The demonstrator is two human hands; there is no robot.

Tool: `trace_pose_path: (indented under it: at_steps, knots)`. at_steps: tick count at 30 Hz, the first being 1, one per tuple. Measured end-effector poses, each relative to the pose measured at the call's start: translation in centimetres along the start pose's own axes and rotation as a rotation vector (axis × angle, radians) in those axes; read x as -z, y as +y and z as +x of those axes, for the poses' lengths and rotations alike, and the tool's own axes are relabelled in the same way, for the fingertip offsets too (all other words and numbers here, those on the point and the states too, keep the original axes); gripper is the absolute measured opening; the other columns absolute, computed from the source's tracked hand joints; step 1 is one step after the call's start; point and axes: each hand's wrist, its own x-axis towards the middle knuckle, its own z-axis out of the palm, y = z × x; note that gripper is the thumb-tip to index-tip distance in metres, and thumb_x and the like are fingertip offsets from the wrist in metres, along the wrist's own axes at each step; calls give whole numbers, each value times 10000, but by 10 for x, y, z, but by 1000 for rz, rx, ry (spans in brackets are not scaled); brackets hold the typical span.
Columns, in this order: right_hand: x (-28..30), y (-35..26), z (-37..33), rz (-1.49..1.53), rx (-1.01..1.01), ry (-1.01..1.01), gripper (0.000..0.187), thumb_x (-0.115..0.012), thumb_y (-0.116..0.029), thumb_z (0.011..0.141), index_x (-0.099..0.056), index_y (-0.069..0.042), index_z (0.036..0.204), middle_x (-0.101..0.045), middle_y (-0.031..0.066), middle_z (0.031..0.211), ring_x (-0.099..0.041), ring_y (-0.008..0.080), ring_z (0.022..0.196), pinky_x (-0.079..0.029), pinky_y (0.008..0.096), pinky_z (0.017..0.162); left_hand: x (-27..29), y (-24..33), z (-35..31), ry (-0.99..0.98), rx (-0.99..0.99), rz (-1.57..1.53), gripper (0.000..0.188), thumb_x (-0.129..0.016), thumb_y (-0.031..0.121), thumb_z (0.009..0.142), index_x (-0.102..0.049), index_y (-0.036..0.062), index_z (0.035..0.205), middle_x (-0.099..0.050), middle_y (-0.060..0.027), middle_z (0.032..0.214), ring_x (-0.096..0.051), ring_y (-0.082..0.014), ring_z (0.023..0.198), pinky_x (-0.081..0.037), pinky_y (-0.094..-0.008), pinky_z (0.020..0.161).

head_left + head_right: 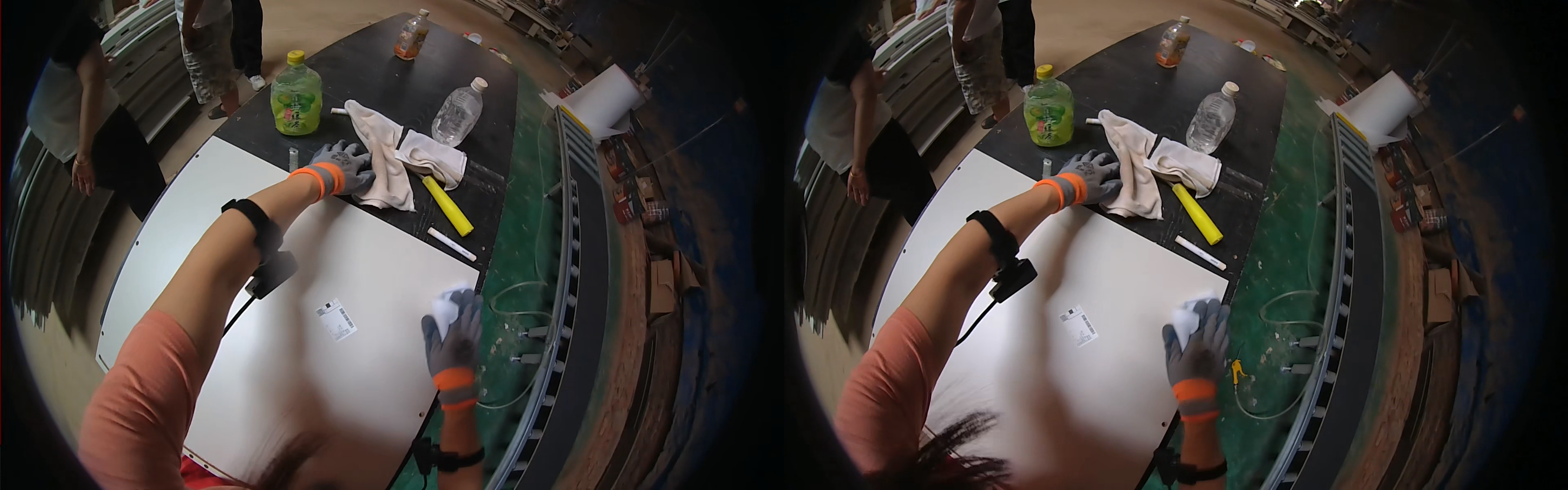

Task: Wiping down and cleaning white furniture panels in a workshop.

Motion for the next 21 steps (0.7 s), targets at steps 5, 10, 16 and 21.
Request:
trace_pose_path:
  at_steps: [5, 10, 16, 21]
  knots:
    - [-12, 25, 65, 105, -168, 11, 673, -574, -378, 920, -391, 59, 1398, -330, 205, 1518, -272, 384, 1421, -230, 462, 1168, -10, 12, -39, 250, -72, -96, 343, -517, 375, 916, -620, 137, 1140, -569, -134, 1205, -490, -325, 1200, -337, -468, 1044]
    - [-18, 29, 68, 88, -241, -16, 674, -548, -389, 932, -370, 45, 1417, -320, 196, 1528, -269, 371, 1425, -226, 450, 1170, -21, 5, -83, 331, -126, -130, 327, -489, 342, 952, -641, 94, 1102, -604, -157, 1146, -495, -342, 1183, -271, -476, 1119]
    - [-7, 11, 27, 6, -170, -47, 684, -585, -297, 904, -339, 68, 1428, -297, 169, 1538, -216, 341, 1451, -168, 462, 1199, -12, 6, -102, 179, -103, -131, 442, -419, 363, 979, -611, 60, 1236, -589, -164, 1226, -453, -278, 1277, -199, -437, 1173]
    - [6, -13, -12, -81, -260, -172, 690, -586, -291, 899, -332, 76, 1425, -310, 167, 1528, -210, 328, 1454, -152, 467, 1205, -17, 7, -145, 239, -135, -208, 422, -451, 338, 960, -620, 52, 1220, -595, -168, 1187, -475, -285, 1246, -200, -435, 1179]
